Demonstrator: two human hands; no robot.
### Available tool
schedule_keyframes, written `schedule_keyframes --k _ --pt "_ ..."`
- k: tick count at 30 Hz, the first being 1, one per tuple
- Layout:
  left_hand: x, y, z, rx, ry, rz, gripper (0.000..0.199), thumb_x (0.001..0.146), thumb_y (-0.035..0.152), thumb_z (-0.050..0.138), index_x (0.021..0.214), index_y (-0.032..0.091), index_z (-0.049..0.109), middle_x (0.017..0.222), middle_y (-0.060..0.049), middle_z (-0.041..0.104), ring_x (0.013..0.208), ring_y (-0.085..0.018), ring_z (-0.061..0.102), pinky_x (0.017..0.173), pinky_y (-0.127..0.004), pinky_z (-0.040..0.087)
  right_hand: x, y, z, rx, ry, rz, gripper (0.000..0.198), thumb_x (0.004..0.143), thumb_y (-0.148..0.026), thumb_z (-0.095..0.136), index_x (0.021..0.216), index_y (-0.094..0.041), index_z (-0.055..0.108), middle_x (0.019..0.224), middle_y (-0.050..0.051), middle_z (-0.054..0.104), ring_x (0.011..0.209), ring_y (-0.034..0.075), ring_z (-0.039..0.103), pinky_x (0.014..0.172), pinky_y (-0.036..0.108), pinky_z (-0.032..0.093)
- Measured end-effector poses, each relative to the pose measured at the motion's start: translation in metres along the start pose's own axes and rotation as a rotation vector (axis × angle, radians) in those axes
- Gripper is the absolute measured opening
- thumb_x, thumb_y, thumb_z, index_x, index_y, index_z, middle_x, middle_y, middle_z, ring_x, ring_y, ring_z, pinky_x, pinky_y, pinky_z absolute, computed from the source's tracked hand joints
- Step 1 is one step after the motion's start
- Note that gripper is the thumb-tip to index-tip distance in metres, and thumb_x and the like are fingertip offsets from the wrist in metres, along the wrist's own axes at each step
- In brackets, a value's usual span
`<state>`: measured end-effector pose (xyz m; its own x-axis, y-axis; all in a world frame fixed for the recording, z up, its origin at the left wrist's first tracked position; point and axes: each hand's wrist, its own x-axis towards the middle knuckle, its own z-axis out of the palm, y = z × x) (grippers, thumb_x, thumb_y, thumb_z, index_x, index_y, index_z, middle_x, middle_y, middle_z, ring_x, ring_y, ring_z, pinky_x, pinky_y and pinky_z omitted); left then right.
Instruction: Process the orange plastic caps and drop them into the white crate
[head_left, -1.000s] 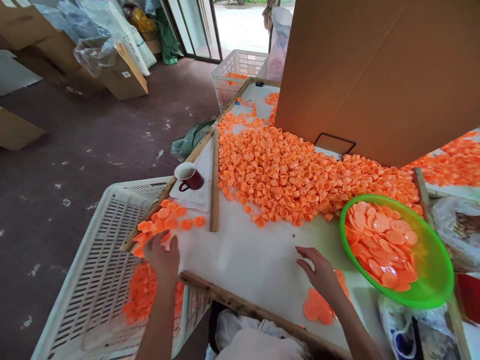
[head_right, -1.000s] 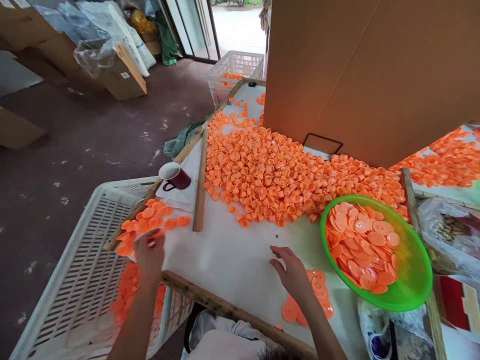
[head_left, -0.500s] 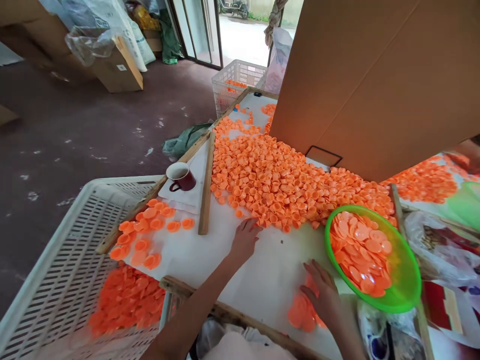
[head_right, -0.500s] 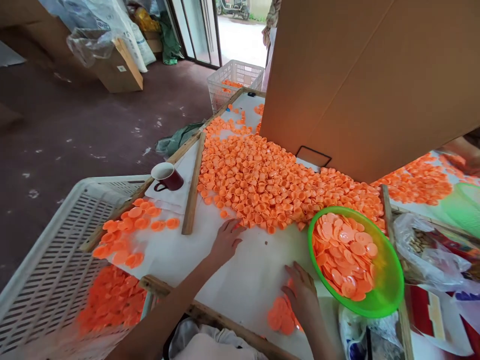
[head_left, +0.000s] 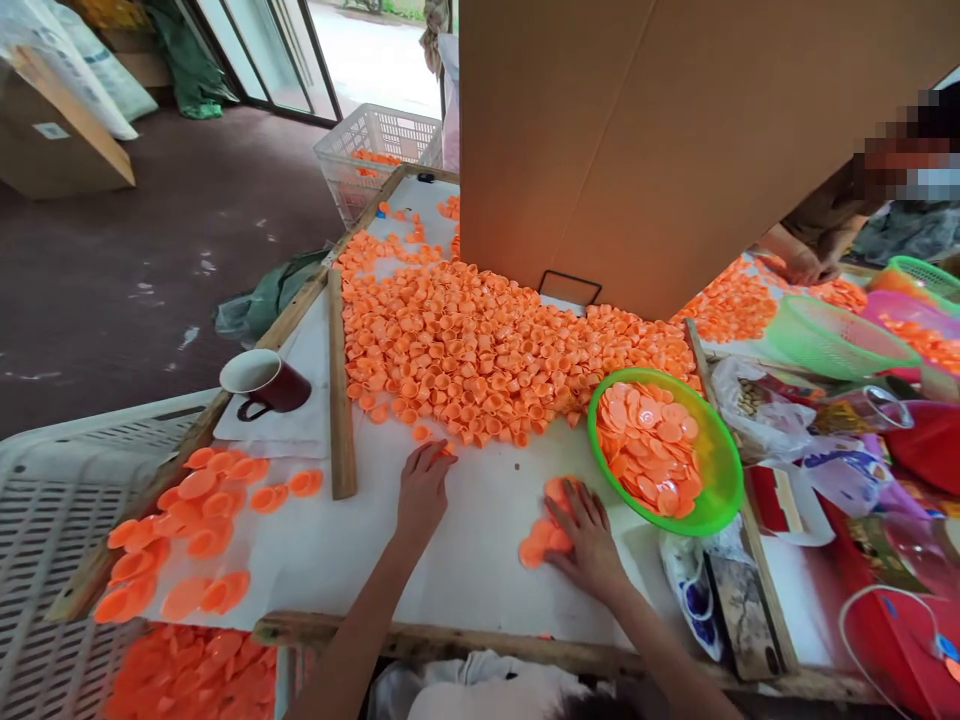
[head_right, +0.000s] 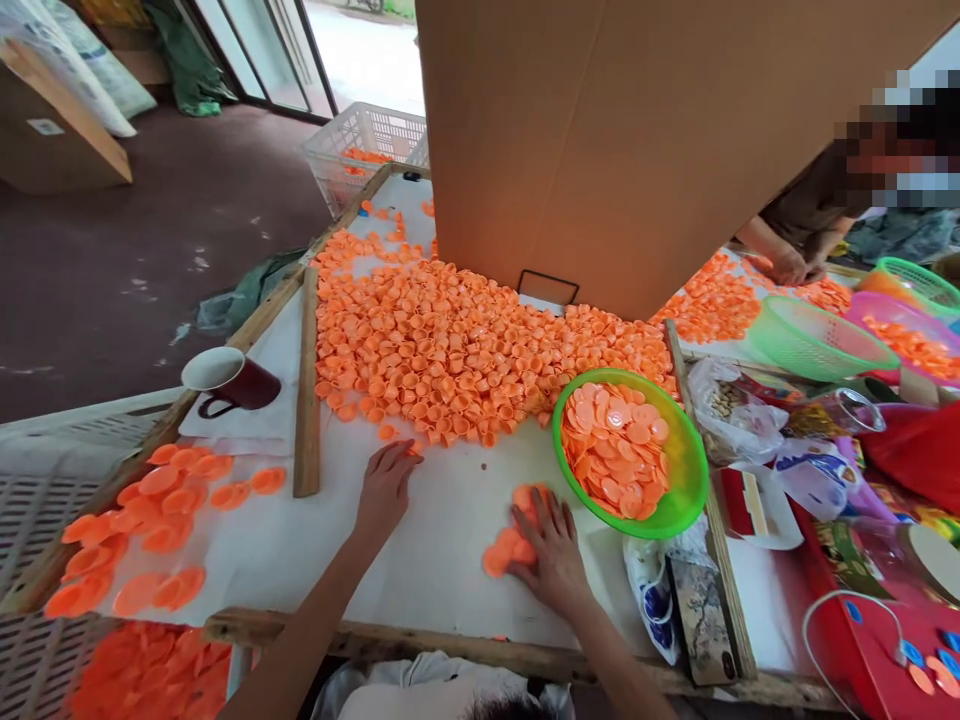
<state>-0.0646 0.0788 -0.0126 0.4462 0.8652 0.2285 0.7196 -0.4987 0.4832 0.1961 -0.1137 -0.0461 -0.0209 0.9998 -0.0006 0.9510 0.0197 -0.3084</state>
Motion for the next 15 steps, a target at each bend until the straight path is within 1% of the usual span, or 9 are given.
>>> schedule_keyframes --k 3,5,7,9,11,13,15 --pt "0.002 -0.004 -0.006 0.029 0.026 -0.017 0.028 0.085 0.013 0.042 0.1 0.023 0.064 0.123 -0.006 0.058 0.119 -0.025 0.044 0.099 -0.045 0.038 0.034 -0.002 -0.014 0.02 0.031 -0.006 0.068 0.073 -0.054 0.061 0.134 -0.029 0.044 0.151 0.01 0.025 0.137 0.036 0.021 0.103 0.057 0.027" --pt "0.002 -0.007 -0.009 0.049 0.041 -0.044 0.027 0.086 0.015 0.042 0.1 0.023 0.063 0.121 -0.006 0.059 0.117 -0.025 0.046 0.097 -0.044 0.038 0.045 -0.002 -0.021 0.038 0.044 -0.018 0.068 0.073 -0.055 0.062 0.133 -0.028 0.045 0.15 0.011 0.026 0.137 0.037 0.02 0.103 0.057 0.026" --pt "0.0 -0.01 -0.011 0.067 0.062 -0.072 0.025 0.087 0.017 0.043 0.1 0.023 0.063 0.119 -0.006 0.06 0.114 -0.025 0.048 0.096 -0.043 0.038 0.05 -0.002 -0.026 0.063 0.081 -0.026 0.064 0.073 -0.053 0.063 0.13 -0.027 0.048 0.148 0.013 0.029 0.136 0.037 0.022 0.103 0.059 0.025" --pt "-0.001 -0.012 -0.013 0.082 0.083 -0.092 0.023 0.087 0.02 0.044 0.098 0.023 0.064 0.116 -0.006 0.062 0.111 -0.025 0.049 0.095 -0.043 0.037 0.054 -0.002 -0.028 0.105 0.137 -0.019 0.05 0.078 -0.043 0.061 0.125 -0.026 0.053 0.142 0.012 0.039 0.133 0.035 0.029 0.102 0.058 0.027" --pt "-0.002 -0.012 -0.015 0.093 0.101 -0.102 0.02 0.087 0.023 0.047 0.096 0.023 0.065 0.112 -0.006 0.064 0.108 -0.025 0.051 0.096 -0.044 0.034 0.057 -0.003 -0.029 0.159 0.191 0.005 0.036 0.083 -0.031 0.057 0.118 -0.026 0.058 0.13 0.01 0.051 0.125 0.03 0.041 0.101 0.054 0.031" --pt "-0.002 -0.01 -0.017 0.092 0.129 -0.105 0.019 0.087 0.026 0.049 0.097 0.023 0.064 0.108 -0.006 0.067 0.106 -0.025 0.054 0.099 -0.047 0.031 0.063 -0.007 -0.031 0.201 0.231 0.051 0.03 0.084 -0.024 0.054 0.113 -0.026 0.061 0.117 0.009 0.059 0.113 0.027 0.05 0.099 0.05 0.034" --pt "-0.001 -0.006 -0.022 0.071 0.165 -0.103 0.02 0.087 0.027 0.05 0.101 0.022 0.063 0.105 -0.006 0.068 0.105 -0.025 0.055 0.101 -0.048 0.029 0.069 -0.014 -0.036 0.229 0.245 0.096 0.029 0.084 -0.023 0.054 0.112 -0.025 0.062 0.109 0.009 0.061 0.105 0.025 0.052 0.094 0.048 0.038"
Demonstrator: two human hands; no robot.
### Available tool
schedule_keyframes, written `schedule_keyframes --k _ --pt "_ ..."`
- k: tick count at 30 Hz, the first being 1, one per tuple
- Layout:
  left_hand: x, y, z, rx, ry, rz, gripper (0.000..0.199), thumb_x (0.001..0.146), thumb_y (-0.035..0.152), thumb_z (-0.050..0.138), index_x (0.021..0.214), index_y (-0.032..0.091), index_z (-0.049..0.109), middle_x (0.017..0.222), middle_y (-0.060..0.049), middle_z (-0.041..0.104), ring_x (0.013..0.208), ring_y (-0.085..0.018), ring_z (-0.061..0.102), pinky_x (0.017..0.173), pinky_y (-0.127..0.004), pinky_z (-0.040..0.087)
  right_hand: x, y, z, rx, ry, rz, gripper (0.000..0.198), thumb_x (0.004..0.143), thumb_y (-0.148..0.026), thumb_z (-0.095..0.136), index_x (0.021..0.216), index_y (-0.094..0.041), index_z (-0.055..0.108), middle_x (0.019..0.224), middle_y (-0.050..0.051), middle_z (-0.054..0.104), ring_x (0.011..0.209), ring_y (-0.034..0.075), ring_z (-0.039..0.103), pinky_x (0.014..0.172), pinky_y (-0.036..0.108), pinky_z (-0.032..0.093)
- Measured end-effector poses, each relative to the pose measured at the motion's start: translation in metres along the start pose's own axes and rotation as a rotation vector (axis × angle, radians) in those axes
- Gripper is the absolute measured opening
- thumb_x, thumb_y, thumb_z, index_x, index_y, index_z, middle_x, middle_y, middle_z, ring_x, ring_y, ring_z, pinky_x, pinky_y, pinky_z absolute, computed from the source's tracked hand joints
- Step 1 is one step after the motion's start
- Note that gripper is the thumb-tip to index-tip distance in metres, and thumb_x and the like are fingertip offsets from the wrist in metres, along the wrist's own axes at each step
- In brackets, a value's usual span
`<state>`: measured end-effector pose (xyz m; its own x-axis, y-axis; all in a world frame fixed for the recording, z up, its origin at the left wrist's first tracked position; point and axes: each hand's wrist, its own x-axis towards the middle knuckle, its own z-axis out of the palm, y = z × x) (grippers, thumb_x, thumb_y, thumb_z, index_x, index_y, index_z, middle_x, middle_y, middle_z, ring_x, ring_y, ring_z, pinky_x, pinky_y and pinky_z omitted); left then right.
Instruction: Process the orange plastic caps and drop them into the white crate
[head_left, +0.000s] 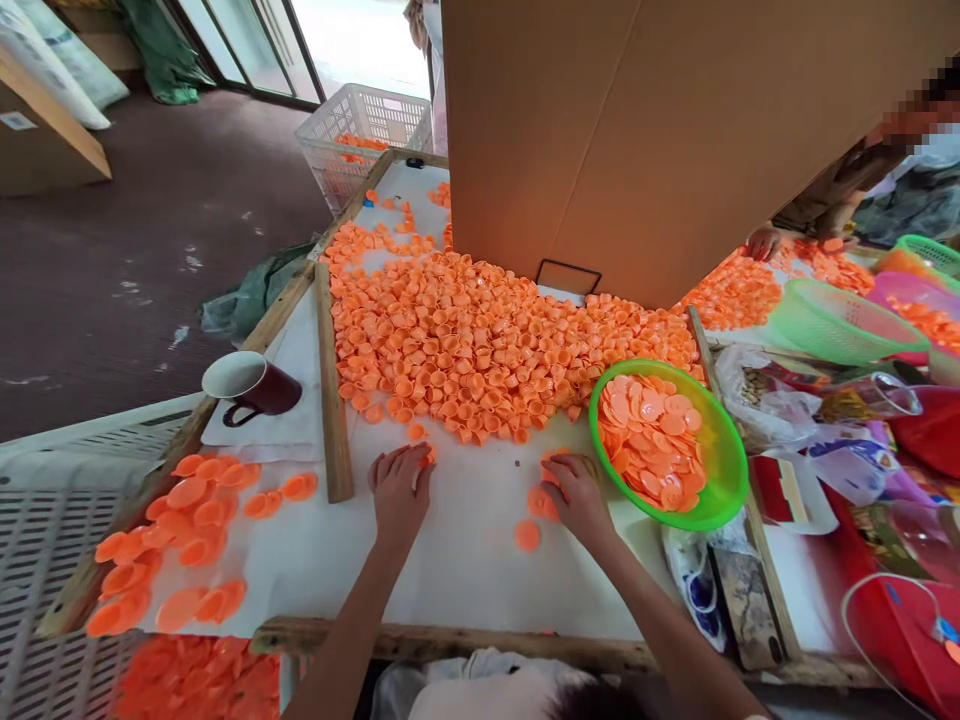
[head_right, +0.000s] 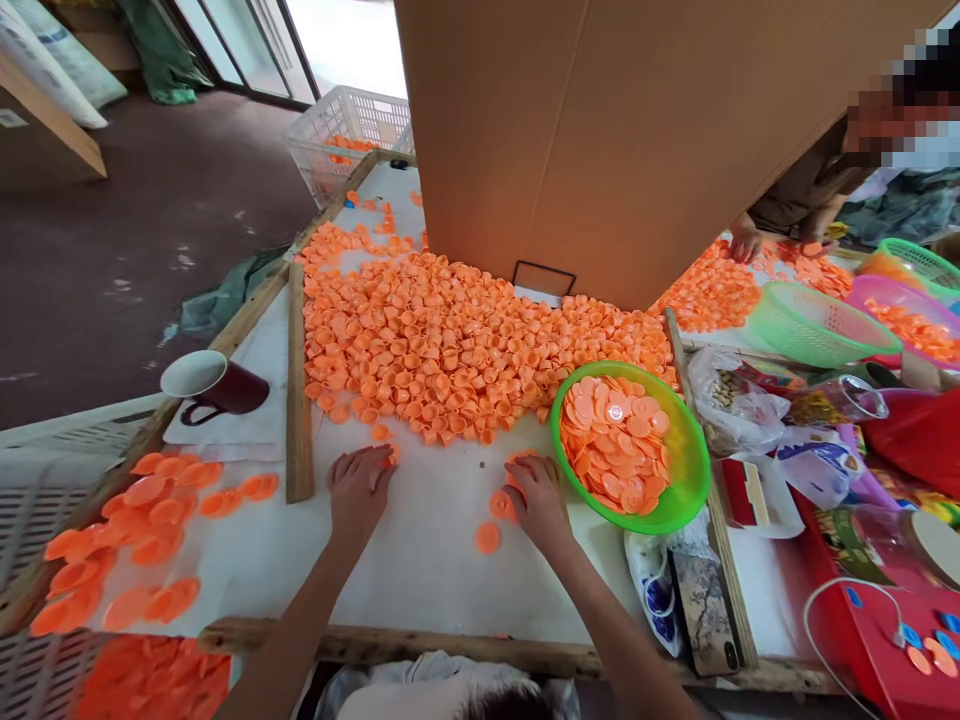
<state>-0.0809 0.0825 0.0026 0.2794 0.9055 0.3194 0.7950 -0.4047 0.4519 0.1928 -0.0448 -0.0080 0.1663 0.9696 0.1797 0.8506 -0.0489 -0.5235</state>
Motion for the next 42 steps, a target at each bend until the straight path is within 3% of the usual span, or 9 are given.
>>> schedule_keyframes --k 6,11,14,18,22,26,31,35,42 --pt "0.003 0.015 -0.015 -0.198 0.013 -0.081 0.027 0.088 0.027 0.046 0.109 0.018 0.06 0.106 -0.009 0.068 0.098 -0.023 0.057 0.09 -0.04 0.043 0.012 -0.028 -0.011 0.006 -0.207 -0.022 0.02 0.076 -0.023 0.066 0.096 -0.023 0.068 0.102 0.009 0.061 0.099 0.027 0.052 0.087 0.043 0.041" --pt "0.004 0.037 -0.029 -0.573 0.016 -0.36 0.029 0.084 0.032 0.051 0.109 0.019 0.058 0.11 -0.009 0.064 0.091 -0.018 0.06 0.083 -0.036 0.049 0.011 -0.028 -0.018 0.036 -0.298 0.048 0.006 0.072 -0.017 0.068 0.073 -0.021 0.065 0.087 0.006 0.063 0.091 0.025 0.054 0.083 0.042 0.041" --pt "0.002 0.06 -0.04 -0.905 -0.043 -0.493 0.029 0.079 0.033 0.06 0.105 0.02 0.059 0.109 -0.008 0.064 0.092 -0.017 0.06 0.081 -0.032 0.051 0.01 -0.024 -0.02 0.259 -0.295 0.117 0.01 0.073 -0.025 0.068 0.066 -0.021 0.061 0.084 0.004 0.064 0.09 0.024 0.057 0.08 0.04 0.044" --pt "-0.003 0.093 -0.047 -1.157 -0.121 -0.562 0.033 0.071 0.029 0.07 0.101 0.02 0.059 0.105 -0.007 0.064 0.09 -0.016 0.061 0.08 -0.029 0.051 0.016 -0.047 -0.017 0.715 -0.15 0.318 0.018 0.079 -0.039 0.061 0.08 -0.021 0.059 0.084 0.004 0.067 0.078 0.019 0.062 0.067 0.034 0.05" --pt "-0.009 0.114 -0.046 -1.165 -0.156 -0.532 0.033 0.069 0.027 0.073 0.097 0.018 0.058 0.098 -0.006 0.062 0.086 -0.016 0.061 0.079 -0.029 0.052 0.034 -0.096 -0.015 1.082 0.055 0.426 0.017 0.085 -0.037 0.054 0.089 -0.021 0.053 0.088 0.004 0.067 0.077 0.016 0.063 0.067 0.031 0.053" --pt "-0.013 0.117 -0.043 -1.07 -0.099 -0.463 0.03 0.07 0.024 0.072 0.095 0.019 0.057 0.094 -0.004 0.058 0.084 -0.015 0.06 0.077 -0.029 0.052 0.038 -0.129 -0.024 1.215 0.017 0.353 0.013 0.086 -0.032 0.055 0.088 -0.021 0.052 0.097 0.006 0.068 0.089 0.017 0.064 0.079 0.033 0.052" --pt "-0.015 0.114 -0.042 -1.06 -0.047 -0.429 0.021 0.068 0.02 0.072 0.083 0.019 0.056 0.085 0.001 0.054 0.076 -0.012 0.059 0.07 -0.026 0.052 0.026 -0.125 -0.026 1.134 -0.032 0.259 0.014 0.089 -0.03 0.051 0.101 -0.022 0.054 0.107 0.007 0.065 0.101 0.018 0.061 0.086 0.034 0.05" --pt "-0.012 0.113 -0.042 -1.081 -0.085 -0.481 0.022 0.066 0.019 0.073 0.076 0.019 0.053 0.073 0.004 0.053 0.065 -0.01 0.055 0.06 -0.022 0.049 0.024 -0.12 -0.026 1.115 -0.075 0.151 0.02 0.089 -0.034 0.052 0.105 -0.023 0.055 0.098 0.006 0.065 0.09 0.018 0.063 0.079 0.033 0.052" --pt "-0.01 0.115 -0.05 -1.023 -0.065 -0.386 0.038 0.06 0.021 0.079 0.092 0.022 0.059 0.089 0.001 0.053 0.078 -0.013 0.054 0.065 -0.024 0.049 0.028 -0.122 -0.034 1.253 -0.15 0.083 0.045 0.066 -0.04 0.078 0.102 -0.024 0.057 0.097 0.004 0.063 0.089 0.018 0.061 0.079 0.03 0.049"
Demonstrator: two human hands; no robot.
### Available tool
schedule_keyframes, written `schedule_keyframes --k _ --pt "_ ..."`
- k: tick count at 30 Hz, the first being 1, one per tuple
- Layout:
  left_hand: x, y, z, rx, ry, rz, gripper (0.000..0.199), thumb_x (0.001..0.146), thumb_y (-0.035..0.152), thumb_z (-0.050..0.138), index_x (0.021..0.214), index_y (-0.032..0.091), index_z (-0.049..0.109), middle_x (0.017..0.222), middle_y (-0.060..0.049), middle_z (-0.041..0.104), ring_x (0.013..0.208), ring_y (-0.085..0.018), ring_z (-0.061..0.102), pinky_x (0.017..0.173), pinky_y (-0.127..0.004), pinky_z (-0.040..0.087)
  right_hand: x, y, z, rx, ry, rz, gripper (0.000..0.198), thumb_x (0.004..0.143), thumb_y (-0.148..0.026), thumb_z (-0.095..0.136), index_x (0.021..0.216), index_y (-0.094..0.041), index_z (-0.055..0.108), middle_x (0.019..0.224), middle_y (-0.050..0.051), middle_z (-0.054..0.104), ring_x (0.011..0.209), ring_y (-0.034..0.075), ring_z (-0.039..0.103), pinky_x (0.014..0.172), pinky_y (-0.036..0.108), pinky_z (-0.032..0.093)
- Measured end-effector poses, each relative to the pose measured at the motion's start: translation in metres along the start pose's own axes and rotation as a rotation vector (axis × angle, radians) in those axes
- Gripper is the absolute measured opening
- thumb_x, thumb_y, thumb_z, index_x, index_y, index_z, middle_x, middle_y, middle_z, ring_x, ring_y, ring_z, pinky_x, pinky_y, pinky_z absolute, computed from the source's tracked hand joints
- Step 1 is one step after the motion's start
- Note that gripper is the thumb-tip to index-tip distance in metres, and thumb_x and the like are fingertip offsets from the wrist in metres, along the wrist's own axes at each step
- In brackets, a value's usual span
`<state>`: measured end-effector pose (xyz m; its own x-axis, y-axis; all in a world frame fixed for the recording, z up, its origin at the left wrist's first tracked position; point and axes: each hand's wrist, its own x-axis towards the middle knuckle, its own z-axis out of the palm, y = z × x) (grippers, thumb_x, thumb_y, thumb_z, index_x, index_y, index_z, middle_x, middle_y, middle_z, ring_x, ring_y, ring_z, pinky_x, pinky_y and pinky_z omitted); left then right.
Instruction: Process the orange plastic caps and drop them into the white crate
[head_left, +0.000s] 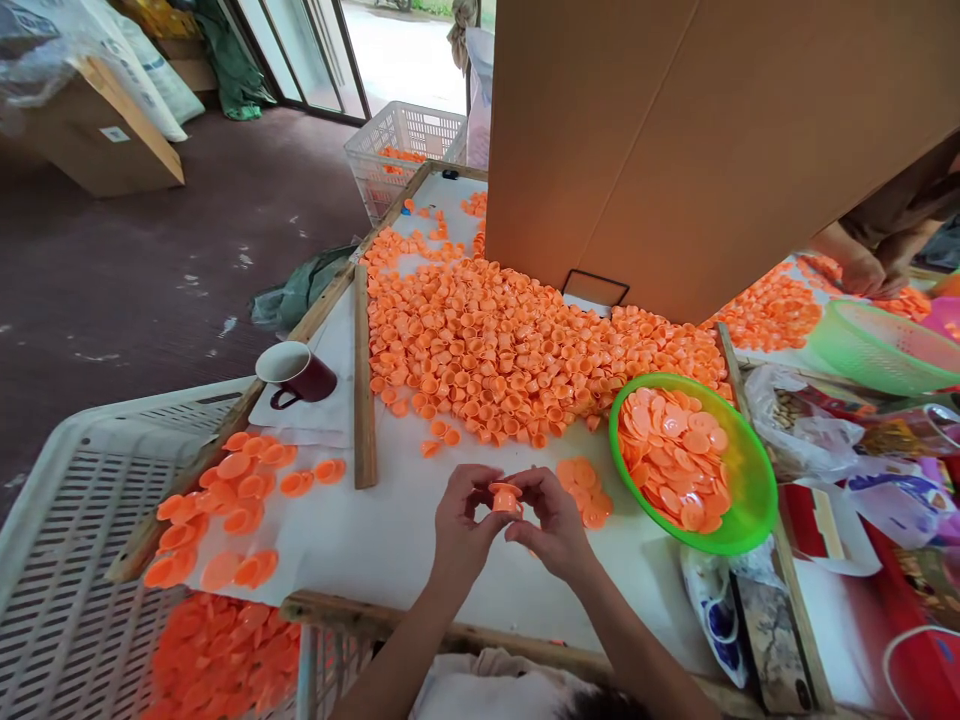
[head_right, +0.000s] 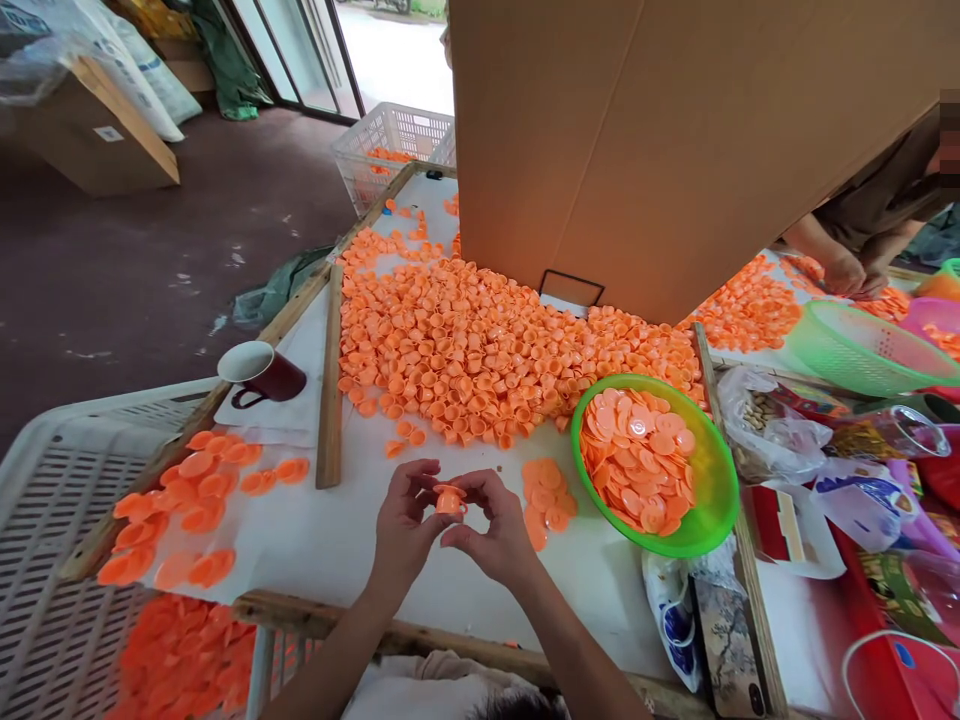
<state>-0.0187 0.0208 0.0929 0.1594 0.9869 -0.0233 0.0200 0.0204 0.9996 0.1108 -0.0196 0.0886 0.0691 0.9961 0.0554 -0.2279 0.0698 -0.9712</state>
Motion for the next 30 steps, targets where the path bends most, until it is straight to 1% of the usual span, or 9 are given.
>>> schedule_keyframes --k 4,9,12,16,18,22,24,27,30 --pt "-0.002 0.006 -0.004 0.125 -0.061 0.123 0.018 0.068 0.027 0.074 0.082 0.021 0.065 0.08 0.0 0.054 0.075 -0.015 0.054 0.066 -0.027 0.047 -0.002 0.001 0.005 0.075 0.038 0.023 0.037 0.067 -0.036 0.077 0.096 -0.024 0.057 0.089 0.001 0.062 0.082 0.016 0.06 0.073 0.028 0.048" --pt "-0.004 0.005 -0.003 0.174 -0.025 0.186 0.02 0.072 0.037 0.07 0.078 0.019 0.062 0.074 -0.001 0.054 0.07 -0.016 0.051 0.061 -0.026 0.043 -0.006 0.004 0.013 0.06 0.129 -0.011 0.031 0.072 -0.035 0.074 0.096 -0.023 0.057 0.086 0.001 0.061 0.078 0.015 0.058 0.067 0.027 0.048" --pt "-0.003 0.0 0.0 0.133 0.009 0.201 0.022 0.073 0.039 0.069 0.078 0.019 0.061 0.075 -0.001 0.052 0.07 -0.016 0.05 0.059 -0.026 0.043 -0.006 0.006 0.015 -0.004 0.155 -0.025 0.029 0.074 -0.031 0.072 0.098 -0.024 0.058 0.087 0.001 0.06 0.08 0.014 0.058 0.071 0.028 0.048" --pt "0.002 0.0 0.002 0.028 0.049 0.146 0.015 0.073 0.028 0.069 0.082 0.02 0.061 0.09 -0.003 0.054 0.081 -0.016 0.054 0.065 -0.026 0.047 -0.002 0.005 0.018 0.015 0.114 -0.023 0.042 0.071 -0.031 0.074 0.108 -0.027 0.055 0.106 0.005 0.056 0.094 0.018 0.057 0.081 0.032 0.05" --pt "0.004 0.004 0.003 -0.04 0.053 0.1 0.015 0.073 0.024 0.068 0.084 0.02 0.059 0.097 -0.004 0.055 0.085 -0.017 0.055 0.069 -0.026 0.049 0.001 0.002 0.018 0.034 0.128 -0.039 0.042 0.072 -0.032 0.073 0.109 -0.028 0.056 0.115 0.006 0.05 0.1 0.019 0.055 0.085 0.034 0.05" --pt "0.0 0.009 0.003 -0.101 -0.012 0.05 0.017 0.073 0.02 0.066 0.088 0.02 0.057 0.082 0.0 0.057 0.073 -0.013 0.055 0.066 -0.024 0.047 0.003 -0.005 0.017 0.018 0.147 -0.004 0.027 0.073 -0.025 0.072 0.098 -0.026 0.06 0.095 0.002 0.055 0.088 0.016 0.058 0.077 0.03 0.052" --pt "-0.004 0.009 0.004 -0.09 -0.019 0.071 0.015 0.075 0.022 0.065 0.088 0.02 0.056 0.077 0.001 0.055 0.068 -0.012 0.052 0.062 -0.022 0.045 0.003 -0.006 0.016 0.008 0.142 0.009 0.025 0.072 -0.023 0.073 0.093 -0.025 0.061 0.088 0.001 0.057 0.082 0.015 0.058 0.073 0.029 0.051" --pt "-0.009 0.005 0.005 -0.067 0.032 0.132 0.015 0.076 0.025 0.064 0.086 0.019 0.055 0.078 0.001 0.053 0.069 -0.012 0.05 0.061 -0.022 0.044 0.001 -0.003 0.016 -0.029 0.173 0.0 0.021 0.072 -0.024 0.073 0.09 -0.023 0.062 0.085 0.0 0.057 0.077 0.014 0.057 0.069 0.027 0.05" --pt "-0.009 0.0 0.007 -0.074 0.078 0.131 0.017 0.075 0.026 0.064 0.085 0.019 0.053 0.08 0.0 0.052 0.07 -0.012 0.05 0.063 -0.022 0.045 0.001 0.002 0.018 -0.081 0.202 0.012 0.018 0.073 -0.025 0.072 0.088 -0.022 0.063 0.082 0.0 0.057 0.075 0.014 0.057 0.067 0.028 0.049"
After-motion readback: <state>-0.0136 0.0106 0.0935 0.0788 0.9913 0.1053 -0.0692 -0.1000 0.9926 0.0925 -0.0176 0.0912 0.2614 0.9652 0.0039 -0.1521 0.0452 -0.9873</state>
